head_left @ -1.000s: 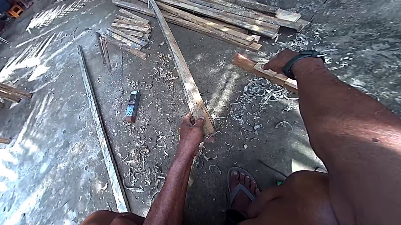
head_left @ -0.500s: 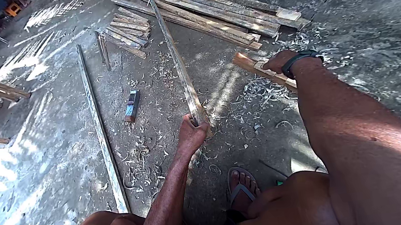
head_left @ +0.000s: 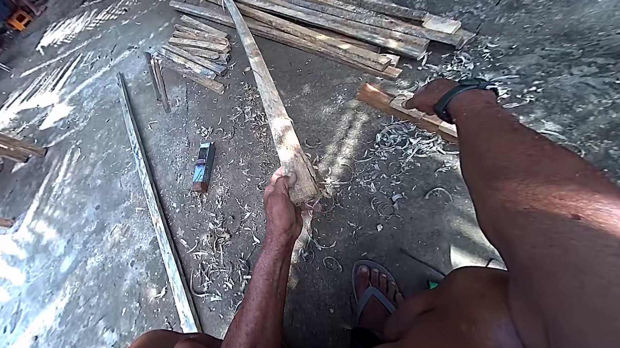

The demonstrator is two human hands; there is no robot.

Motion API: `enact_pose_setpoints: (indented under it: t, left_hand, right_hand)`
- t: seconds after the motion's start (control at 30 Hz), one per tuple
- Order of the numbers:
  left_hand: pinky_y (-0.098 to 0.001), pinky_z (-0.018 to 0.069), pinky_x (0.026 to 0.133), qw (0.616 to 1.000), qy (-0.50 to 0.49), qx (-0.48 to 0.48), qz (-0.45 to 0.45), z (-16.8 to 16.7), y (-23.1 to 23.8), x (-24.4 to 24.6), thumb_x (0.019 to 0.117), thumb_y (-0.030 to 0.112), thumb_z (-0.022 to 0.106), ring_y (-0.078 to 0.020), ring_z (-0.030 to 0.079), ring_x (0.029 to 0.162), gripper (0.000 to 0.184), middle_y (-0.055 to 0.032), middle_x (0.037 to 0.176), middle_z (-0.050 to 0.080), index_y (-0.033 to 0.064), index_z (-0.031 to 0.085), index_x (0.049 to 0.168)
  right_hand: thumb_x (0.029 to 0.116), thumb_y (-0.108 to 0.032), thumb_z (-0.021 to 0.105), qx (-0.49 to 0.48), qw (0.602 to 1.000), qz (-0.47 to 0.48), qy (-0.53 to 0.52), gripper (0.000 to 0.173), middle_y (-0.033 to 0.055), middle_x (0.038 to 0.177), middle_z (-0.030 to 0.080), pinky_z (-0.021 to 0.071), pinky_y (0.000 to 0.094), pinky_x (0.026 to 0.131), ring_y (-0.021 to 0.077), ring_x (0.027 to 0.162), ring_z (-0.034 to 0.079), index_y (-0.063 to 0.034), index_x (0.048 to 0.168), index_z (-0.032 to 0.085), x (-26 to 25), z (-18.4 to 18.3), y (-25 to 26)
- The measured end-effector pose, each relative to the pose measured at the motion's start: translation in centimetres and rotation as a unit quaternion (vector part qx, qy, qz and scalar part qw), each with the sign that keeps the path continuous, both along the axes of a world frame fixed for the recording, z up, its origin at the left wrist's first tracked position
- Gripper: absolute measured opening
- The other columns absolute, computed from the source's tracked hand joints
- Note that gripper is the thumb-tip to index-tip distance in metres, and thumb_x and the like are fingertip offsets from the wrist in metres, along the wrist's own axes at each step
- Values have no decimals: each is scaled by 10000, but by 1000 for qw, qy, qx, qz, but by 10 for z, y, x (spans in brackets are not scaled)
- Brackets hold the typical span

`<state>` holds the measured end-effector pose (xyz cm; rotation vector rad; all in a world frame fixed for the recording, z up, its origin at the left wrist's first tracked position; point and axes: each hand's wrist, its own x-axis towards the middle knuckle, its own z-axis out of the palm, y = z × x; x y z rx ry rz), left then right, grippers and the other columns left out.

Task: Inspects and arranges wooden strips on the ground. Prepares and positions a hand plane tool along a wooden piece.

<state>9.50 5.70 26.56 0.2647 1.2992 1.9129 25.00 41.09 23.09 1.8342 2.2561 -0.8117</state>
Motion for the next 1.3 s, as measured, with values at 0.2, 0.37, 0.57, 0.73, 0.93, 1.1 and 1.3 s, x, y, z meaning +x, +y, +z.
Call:
enact_pose_setpoints:
  t: [0.2, 0.37, 0.57, 0.73, 0.93, 1.1, 1.3]
  left_hand:
    - [-344, 550, 423, 998, -28, 48, 30, 13, -7, -9, 1013, 176, 443, -216, 678, 581, 228, -148, 841, 687, 37, 613, 1074]
    - [-344, 547, 414, 995, -32, 74, 52, 22, -11, -14, 991, 211, 458, -196, 661, 551, 208, -119, 800, 672, 67, 606, 1017]
    - [-342, 527, 392, 991, -40, 111, 63, 27, -14, -22, 971, 238, 475, -202, 657, 536, 218, -128, 794, 676, 72, 616, 966]
    - [-339, 529, 407, 988, -67, 129, 60, 31, -16, -24, 990, 283, 440, -195, 655, 538, 283, -112, 762, 674, 84, 636, 944]
    - [-305, 542, 480, 979, -115, 170, 8, 34, -18, -25, 1045, 301, 330, -183, 655, 581, 384, -110, 809, 683, 79, 638, 992]
    - [-240, 531, 501, 952, -188, 230, -76, 33, -21, -31, 1069, 305, 270, -145, 623, 585, 489, -122, 920, 654, 6, 579, 1301]
    - [-221, 504, 451, 923, -248, 273, -110, 34, -21, -30, 1067, 287, 292, -142, 611, 563, 448, -111, 894, 629, 9, 555, 1299]
  right_hand:
    - [1034, -374, 607, -3, 1000, 18, -1, 524, 362, 1258, 619, 411, 680, 1044, 503, 1234, 579, 124, 1187, 658, 1, -2, 3]
    - [1040, -346, 600, -7, 1000, 9, -5, 495, 351, 1279, 613, 407, 652, 1058, 482, 1254, 573, 124, 1183, 659, -5, 10, -7]
    - [1036, -350, 606, -1, 1000, 23, -19, 495, 357, 1286, 611, 400, 658, 1068, 488, 1274, 562, 118, 1188, 664, -8, 11, -8]
    - [1043, -330, 597, -5, 999, 28, -19, 498, 365, 1288, 603, 400, 649, 1068, 493, 1265, 564, 146, 1176, 650, -6, 14, -9]
    - [1036, -321, 608, -6, 1000, 20, -9, 480, 365, 1281, 605, 397, 659, 1063, 493, 1262, 564, 138, 1171, 655, -7, 15, -10]
    - [1029, -334, 619, -1, 1000, 23, -9, 486, 363, 1269, 614, 408, 665, 1051, 491, 1249, 575, 130, 1168, 659, -8, 3, -1]
    - [1021, -328, 630, -2, 1000, 8, -3, 485, 367, 1259, 612, 407, 673, 1041, 494, 1237, 575, 138, 1150, 660, -7, 3, -3]
